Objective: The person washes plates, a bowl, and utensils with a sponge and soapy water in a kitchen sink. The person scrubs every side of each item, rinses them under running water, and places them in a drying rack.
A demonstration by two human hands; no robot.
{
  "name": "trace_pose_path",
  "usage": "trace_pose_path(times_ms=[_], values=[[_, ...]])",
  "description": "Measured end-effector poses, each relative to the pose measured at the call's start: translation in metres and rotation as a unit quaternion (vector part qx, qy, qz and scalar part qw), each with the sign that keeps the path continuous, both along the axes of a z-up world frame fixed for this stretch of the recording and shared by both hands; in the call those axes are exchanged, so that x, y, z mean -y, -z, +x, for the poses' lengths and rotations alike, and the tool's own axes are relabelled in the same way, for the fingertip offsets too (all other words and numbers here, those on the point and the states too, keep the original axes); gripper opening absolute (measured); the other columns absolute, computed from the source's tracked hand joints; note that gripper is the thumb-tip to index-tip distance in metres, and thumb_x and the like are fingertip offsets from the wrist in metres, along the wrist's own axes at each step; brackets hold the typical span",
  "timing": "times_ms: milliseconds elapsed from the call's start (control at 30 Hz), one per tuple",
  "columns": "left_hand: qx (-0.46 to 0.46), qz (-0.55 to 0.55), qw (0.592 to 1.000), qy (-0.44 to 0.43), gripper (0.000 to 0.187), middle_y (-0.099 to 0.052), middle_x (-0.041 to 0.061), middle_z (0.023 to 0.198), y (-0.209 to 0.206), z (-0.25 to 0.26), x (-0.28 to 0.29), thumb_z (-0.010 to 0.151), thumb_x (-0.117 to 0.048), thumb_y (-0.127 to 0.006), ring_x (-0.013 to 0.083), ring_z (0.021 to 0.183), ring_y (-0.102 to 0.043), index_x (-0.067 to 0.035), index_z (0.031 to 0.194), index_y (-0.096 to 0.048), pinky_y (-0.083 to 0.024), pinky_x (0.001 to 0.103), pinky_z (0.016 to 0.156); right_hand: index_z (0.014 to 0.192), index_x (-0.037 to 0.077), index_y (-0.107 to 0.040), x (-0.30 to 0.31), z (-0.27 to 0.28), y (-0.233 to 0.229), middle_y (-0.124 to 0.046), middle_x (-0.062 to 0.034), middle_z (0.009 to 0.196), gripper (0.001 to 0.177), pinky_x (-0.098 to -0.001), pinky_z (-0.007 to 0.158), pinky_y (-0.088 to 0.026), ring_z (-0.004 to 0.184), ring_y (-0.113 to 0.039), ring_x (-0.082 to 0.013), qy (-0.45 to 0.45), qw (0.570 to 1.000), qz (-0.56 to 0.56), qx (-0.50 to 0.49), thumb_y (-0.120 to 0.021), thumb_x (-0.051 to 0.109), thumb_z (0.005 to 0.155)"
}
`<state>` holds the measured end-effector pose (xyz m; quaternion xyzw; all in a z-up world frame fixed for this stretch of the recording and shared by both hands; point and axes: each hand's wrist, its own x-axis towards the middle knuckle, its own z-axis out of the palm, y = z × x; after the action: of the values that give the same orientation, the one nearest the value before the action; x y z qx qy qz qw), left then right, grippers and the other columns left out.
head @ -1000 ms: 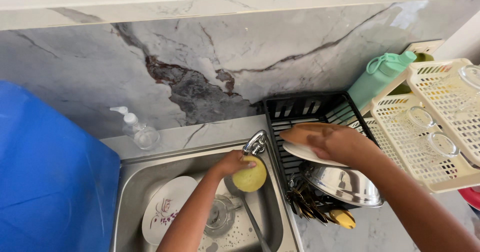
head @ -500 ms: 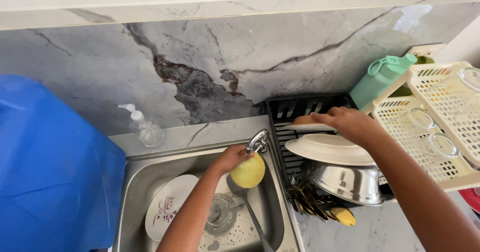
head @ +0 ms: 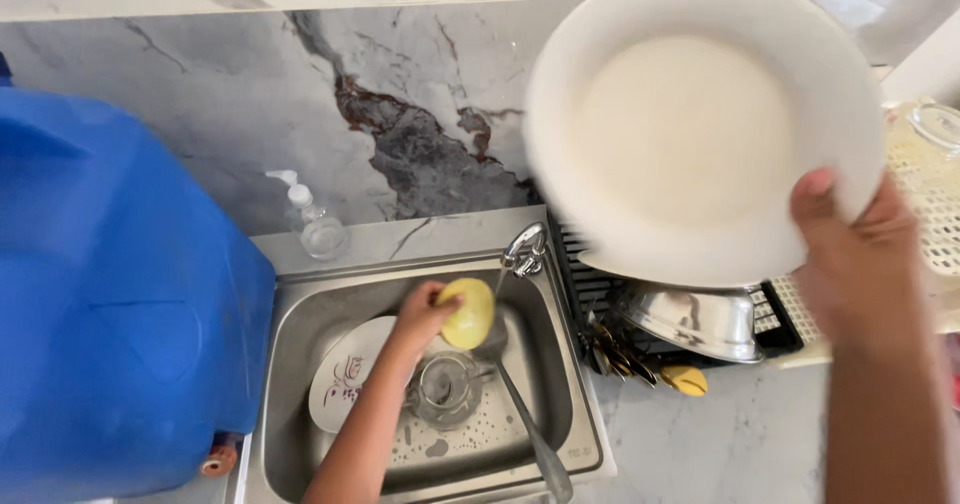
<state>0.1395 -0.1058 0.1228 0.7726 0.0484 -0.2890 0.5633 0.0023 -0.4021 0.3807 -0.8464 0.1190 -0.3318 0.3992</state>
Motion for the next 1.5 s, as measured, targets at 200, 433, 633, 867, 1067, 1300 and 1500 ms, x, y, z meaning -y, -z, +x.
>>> trace_pose_path(times_ms=[200,433,633,867,1067,1300,1500], values=[[0.079,-0.026,0.959,-0.27,0.035,-0.069,0.015,0.1,0.08,-0.006,-0.087,0.084,-0.028,-0.072,0.028,0.082,-0.068,-0.006,0.109,-0.063,-0.053,0.043,0.056,0.145,0.009,-0.048,-0.098,-0.001,0.096,-0.061,-0.0144,0.14,0.053,-0.049,0.102,-0.049,0.123,-0.059,-0.0283,-0.098,0.835,0.534,-0.083,-0.044,0.025,0.094],[0.312,0.202,0.887,-0.274,0.041,-0.068,0.014,0.105,0.062,-0.034,-0.133,0.082,-0.03,-0.073,0.0337,0.097,-0.063,-0.01,0.117,-0.067,-0.048,0.044,0.084,0.139,0.007,-0.056,-0.172,0.0,0.193,-0.069,-0.0189,0.127,0.056,-0.0478,0.097,-0.053,0.113,-0.065,-0.0334,-0.09,0.782,0.586,-0.192,-0.051,0.035,0.091],[0.425,-0.029,0.899,-0.103,0.026,-0.062,0.004,0.105,0.039,-0.095,-0.016,0.084,-0.03,-0.073,0.0226,0.102,-0.058,-0.012,0.102,-0.068,-0.043,0.039,0.092,0.149,0.019,-0.051,-0.19,-0.007,0.207,-0.062,-0.01,0.143,0.065,-0.0405,0.11,-0.043,0.134,-0.055,-0.0262,-0.005,0.804,0.516,-0.295,-0.043,0.05,0.092],[0.526,0.2,0.807,0.177,0.058,-0.038,0.018,0.154,0.062,-0.079,0.022,0.102,-0.047,-0.034,0.0437,0.141,-0.033,-0.006,0.142,-0.045,-0.007,0.073,0.111,0.147,0.007,-0.047,-0.172,-0.021,0.219,-0.051,-0.0111,0.152,0.09,-0.0389,0.116,-0.037,0.142,-0.047,-0.0255,0.063,0.836,0.465,-0.282,-0.032,0.068,0.083],[0.503,-0.043,0.853,-0.132,0.057,-0.027,0.021,0.161,0.032,-0.064,0.035,0.101,-0.055,-0.032,0.0393,0.147,-0.03,-0.003,0.119,-0.046,-0.036,0.048,0.109,0.135,0.011,-0.064,-0.18,-0.025,0.201,-0.068,-0.0076,0.135,0.071,-0.0367,0.106,-0.044,0.129,-0.06,-0.0236,0.01,0.866,0.395,-0.306,-0.03,0.058,0.093],[0.421,-0.149,0.88,0.165,0.065,-0.021,0.018,0.164,0.014,-0.13,-0.003,0.105,-0.042,-0.032,0.0351,0.154,-0.013,-0.002,0.156,-0.022,-0.008,0.049,0.123,0.127,0.005,-0.067,-0.156,-0.009,0.21,-0.073,-0.0122,0.123,0.077,-0.0358,0.1,-0.051,0.118,-0.066,-0.0231,-0.006,0.905,0.391,-0.17,-0.033,0.061,0.087],[0.441,0.159,0.883,0.022,0.078,-0.01,0.014,0.167,0.023,-0.064,-0.033,0.1,-0.05,-0.031,0.0384,0.153,0.005,-0.011,0.159,0.002,-0.001,0.055,0.121,0.13,0.013,-0.066,-0.175,-0.02,0.179,-0.076,-0.0102,0.117,0.081,-0.04,0.088,-0.055,0.109,-0.07,-0.0254,0.005,0.886,0.38,-0.266,-0.031,0.066,0.081]])
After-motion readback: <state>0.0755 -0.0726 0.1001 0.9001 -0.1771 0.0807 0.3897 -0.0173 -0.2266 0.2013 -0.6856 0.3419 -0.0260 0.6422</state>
